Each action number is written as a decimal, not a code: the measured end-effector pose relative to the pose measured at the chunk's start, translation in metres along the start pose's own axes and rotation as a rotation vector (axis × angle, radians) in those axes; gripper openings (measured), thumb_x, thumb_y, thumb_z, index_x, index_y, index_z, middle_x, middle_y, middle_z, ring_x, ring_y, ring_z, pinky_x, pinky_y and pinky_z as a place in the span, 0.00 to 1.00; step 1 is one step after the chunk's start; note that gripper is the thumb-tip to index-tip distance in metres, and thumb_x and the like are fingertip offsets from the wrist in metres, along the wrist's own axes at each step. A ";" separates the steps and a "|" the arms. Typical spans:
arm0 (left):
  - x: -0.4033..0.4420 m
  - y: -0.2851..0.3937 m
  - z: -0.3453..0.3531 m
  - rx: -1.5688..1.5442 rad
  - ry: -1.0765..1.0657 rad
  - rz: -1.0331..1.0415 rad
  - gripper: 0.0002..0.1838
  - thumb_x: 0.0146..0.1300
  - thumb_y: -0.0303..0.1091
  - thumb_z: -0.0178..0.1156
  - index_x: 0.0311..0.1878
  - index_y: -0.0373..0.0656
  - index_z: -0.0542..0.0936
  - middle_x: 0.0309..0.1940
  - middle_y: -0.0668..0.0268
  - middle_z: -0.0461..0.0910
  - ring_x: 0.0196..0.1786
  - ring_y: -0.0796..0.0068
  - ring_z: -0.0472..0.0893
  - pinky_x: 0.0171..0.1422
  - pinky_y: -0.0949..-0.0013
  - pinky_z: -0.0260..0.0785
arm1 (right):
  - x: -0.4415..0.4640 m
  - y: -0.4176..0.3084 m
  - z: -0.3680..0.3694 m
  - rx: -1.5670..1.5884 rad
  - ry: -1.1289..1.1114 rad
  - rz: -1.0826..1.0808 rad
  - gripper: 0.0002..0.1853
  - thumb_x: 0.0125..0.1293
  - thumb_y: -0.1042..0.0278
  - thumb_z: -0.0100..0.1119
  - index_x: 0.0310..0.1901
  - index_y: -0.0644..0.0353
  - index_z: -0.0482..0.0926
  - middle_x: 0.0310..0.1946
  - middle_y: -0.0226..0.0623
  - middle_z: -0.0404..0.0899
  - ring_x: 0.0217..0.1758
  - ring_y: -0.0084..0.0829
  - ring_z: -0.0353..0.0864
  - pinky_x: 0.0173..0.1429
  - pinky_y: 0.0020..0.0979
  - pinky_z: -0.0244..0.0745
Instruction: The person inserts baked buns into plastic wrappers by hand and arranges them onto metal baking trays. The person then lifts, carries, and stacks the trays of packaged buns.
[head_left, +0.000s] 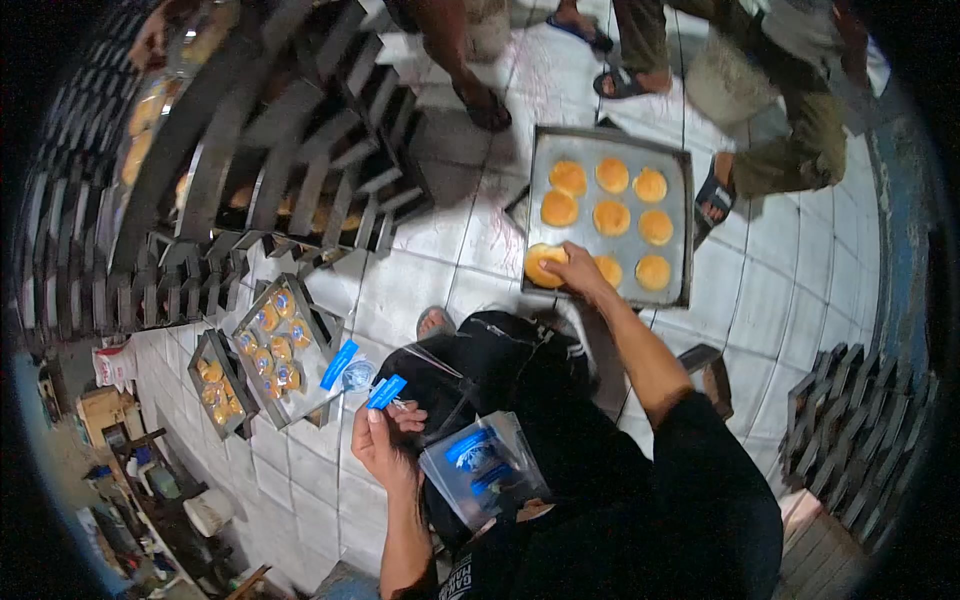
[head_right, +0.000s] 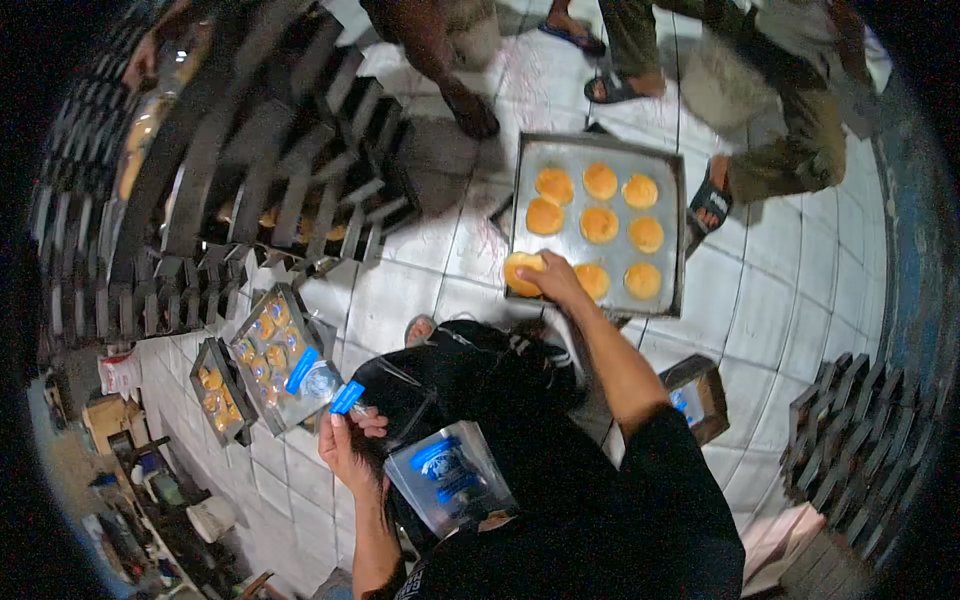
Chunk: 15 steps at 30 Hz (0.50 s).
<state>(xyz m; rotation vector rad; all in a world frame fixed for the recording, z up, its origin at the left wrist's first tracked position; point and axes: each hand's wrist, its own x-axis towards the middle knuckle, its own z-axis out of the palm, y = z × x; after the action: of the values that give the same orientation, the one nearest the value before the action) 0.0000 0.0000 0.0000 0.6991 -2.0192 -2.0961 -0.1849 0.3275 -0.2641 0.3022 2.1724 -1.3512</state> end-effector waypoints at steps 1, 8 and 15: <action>0.008 -0.012 0.009 -0.020 -0.008 -0.007 0.20 0.78 0.45 0.50 0.53 0.33 0.74 0.42 0.47 0.85 0.36 0.65 0.87 0.36 0.72 0.79 | -0.027 -0.027 -0.016 0.246 -0.014 0.008 0.35 0.63 0.54 0.73 0.67 0.57 0.67 0.55 0.36 0.82 0.55 0.37 0.84 0.61 0.37 0.79; -0.005 0.048 0.002 -0.401 -0.043 -0.195 0.16 0.78 0.41 0.50 0.53 0.35 0.74 0.50 0.49 0.83 0.49 0.62 0.86 0.45 0.66 0.81 | -0.182 -0.181 -0.042 0.952 -0.376 -0.152 0.28 0.68 0.65 0.68 0.65 0.60 0.68 0.59 0.40 0.77 0.59 0.36 0.81 0.61 0.47 0.81; 0.033 0.021 -0.005 -0.765 -0.007 -0.311 0.11 0.71 0.37 0.62 0.45 0.40 0.76 0.46 0.54 0.83 0.50 0.62 0.86 0.48 0.60 0.82 | -0.335 -0.244 0.046 -0.143 0.023 -1.321 0.29 0.46 0.75 0.73 0.54 0.60 0.77 0.53 0.47 0.77 0.58 0.49 0.79 0.62 0.39 0.76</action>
<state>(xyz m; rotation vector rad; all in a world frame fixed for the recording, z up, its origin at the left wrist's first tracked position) -0.0313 -0.0196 0.0130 0.8704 -0.9810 -2.7519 -0.0083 0.2062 0.0941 -1.4032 2.4789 -1.7106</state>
